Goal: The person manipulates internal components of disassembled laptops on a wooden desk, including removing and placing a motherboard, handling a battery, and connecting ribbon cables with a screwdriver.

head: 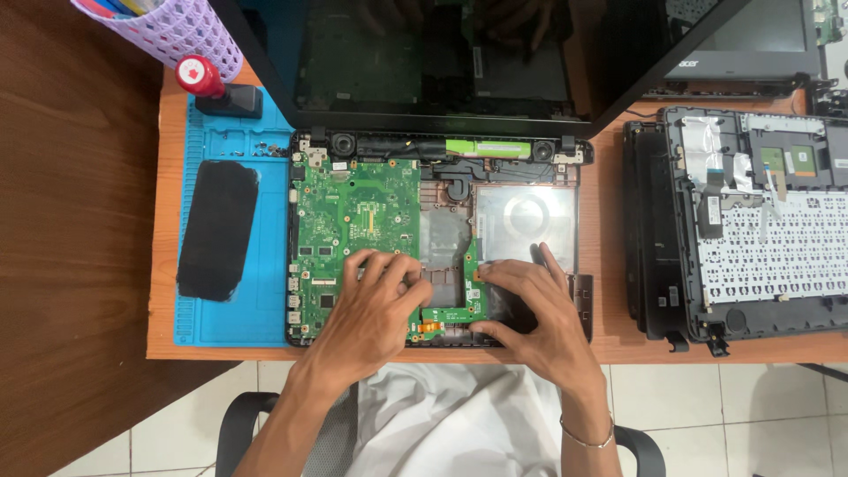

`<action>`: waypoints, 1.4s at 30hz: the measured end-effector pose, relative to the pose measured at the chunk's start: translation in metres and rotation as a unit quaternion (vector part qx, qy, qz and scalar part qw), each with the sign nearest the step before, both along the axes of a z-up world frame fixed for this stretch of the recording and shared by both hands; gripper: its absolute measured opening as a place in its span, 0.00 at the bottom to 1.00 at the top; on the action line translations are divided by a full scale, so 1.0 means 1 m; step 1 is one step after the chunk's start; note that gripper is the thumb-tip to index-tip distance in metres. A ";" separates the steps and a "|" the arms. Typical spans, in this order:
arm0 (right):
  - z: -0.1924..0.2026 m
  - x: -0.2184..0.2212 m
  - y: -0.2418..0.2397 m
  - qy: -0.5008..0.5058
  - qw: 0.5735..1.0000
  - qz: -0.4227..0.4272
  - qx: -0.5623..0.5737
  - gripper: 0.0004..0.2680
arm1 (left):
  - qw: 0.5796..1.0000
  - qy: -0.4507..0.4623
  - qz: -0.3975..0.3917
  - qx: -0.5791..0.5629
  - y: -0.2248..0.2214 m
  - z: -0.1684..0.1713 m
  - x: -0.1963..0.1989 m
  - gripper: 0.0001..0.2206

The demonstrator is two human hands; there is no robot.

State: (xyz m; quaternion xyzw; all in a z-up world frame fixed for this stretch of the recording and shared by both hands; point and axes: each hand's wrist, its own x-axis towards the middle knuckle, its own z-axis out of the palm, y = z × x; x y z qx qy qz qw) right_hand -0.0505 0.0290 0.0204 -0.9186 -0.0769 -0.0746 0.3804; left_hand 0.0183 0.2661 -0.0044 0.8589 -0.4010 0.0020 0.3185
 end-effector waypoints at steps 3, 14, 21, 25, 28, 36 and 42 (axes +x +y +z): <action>0.000 -0.001 0.000 -0.003 1.000 0.000 0.002 0.23 | 1.000 0.004 0.005 0.003 0.001 0.000 0.000 0.11; -0.003 -0.001 0.001 -0.011 1.000 0.010 0.005 0.23 | 1.000 -0.012 0.008 0.000 0.000 0.002 0.000 0.11; -0.002 0.000 0.004 -0.005 1.000 0.007 -0.005 0.23 | 1.000 0.021 0.010 0.003 0.001 -0.001 -0.001 0.12; 0.000 0.000 0.005 0.004 1.000 0.004 -0.013 0.23 | 0.999 0.010 0.021 -0.037 0.008 0.001 -0.002 0.14; 0.000 0.001 0.006 -0.002 1.000 0.006 -0.016 0.23 | 0.995 -0.001 0.047 -0.089 0.017 0.007 -0.005 0.10; -0.001 0.001 0.005 0.003 1.000 0.002 -0.022 0.23 | 0.994 -0.009 0.051 -0.095 0.031 0.015 -0.045 0.14; -0.003 0.000 0.004 0.005 1.000 0.000 -0.021 0.23 | 0.994 -0.005 0.071 -0.081 0.028 0.003 -0.063 0.18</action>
